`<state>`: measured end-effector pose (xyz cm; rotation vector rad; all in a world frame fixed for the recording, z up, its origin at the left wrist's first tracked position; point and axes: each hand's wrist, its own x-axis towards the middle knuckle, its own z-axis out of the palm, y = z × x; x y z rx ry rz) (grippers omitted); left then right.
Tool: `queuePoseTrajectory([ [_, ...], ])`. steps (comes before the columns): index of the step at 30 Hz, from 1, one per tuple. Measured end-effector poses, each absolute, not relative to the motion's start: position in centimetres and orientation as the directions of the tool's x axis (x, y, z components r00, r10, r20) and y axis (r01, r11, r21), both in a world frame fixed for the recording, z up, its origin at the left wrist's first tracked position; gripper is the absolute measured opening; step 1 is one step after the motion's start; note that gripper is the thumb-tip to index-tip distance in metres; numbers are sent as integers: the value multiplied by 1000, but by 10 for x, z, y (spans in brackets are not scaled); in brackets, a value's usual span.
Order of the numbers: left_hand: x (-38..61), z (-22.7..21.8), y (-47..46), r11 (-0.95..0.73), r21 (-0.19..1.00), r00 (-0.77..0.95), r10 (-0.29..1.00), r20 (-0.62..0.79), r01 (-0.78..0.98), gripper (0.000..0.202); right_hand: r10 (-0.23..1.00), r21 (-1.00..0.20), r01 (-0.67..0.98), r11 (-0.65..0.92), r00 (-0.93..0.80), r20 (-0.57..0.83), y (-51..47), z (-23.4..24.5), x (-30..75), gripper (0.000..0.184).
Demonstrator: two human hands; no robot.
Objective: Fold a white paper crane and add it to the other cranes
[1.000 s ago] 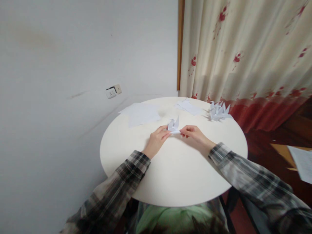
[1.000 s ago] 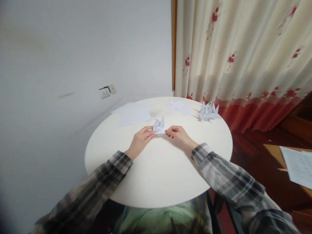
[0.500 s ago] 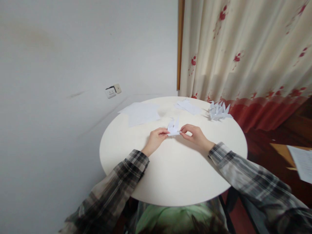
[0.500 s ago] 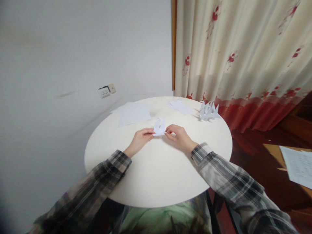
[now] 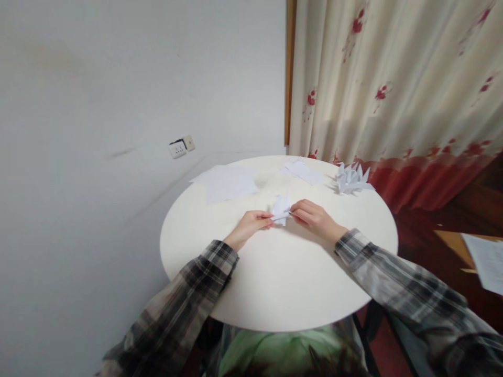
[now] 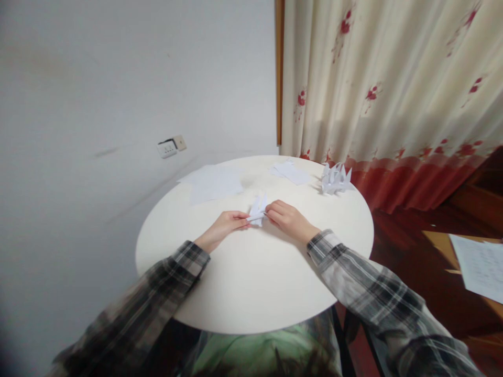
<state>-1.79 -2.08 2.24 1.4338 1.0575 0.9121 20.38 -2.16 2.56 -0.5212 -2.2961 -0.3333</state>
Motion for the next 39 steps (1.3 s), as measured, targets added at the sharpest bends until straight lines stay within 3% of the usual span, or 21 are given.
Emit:
queuePoseTrajectory([
  [4, -19, 21, -19, -7, 994, 326, 945, -28, 107, 15, 289, 24, 434, 901, -639, 712, -24, 27, 203, 17],
  [7, -18, 18, -17, -38, 994, 314, 949, 4, 103, 16, 474, -242, 466, 851, -485, 735, -20, 23, 202, 19],
  [11, -16, 13, -15, -106, 990, 282, 956, 78, 88, 17, 780, -682, 382, 624, -250, 574, -14, 18, 201, 32],
  [15, -13, 11, -15, -162, 984, 247, 959, 139, 74, 23, 876, -840, 249, 482, -158, 456, -11, 14, 194, 25],
  [18, -12, 11, -17, -175, 980, 264, 954, 144, 98, 25, 877, -832, 287, 475, -234, 420, -13, 12, 190, 22],
  [23, -12, 20, -22, -230, 959, 344, 925, 163, 165, 23, 794, -654, 449, 608, -338, 506, -20, 17, 190, 17],
  [27, -14, 25, -23, -352, 887, 353, 904, 241, 297, 22, 724, -556, 465, 689, -388, 571, -24, 21, 191, 13],
  [32, -15, 18, -19, -414, 828, 353, 891, 284, 379, 18, 728, -571, 451, 686, -424, 539, -23, 21, 190, 15],
  [39, -16, 13, -17, -406, 840, 312, 901, 301, 359, 16, 748, -599, 450, 663, -446, 492, -15, 16, 196, 13],
])
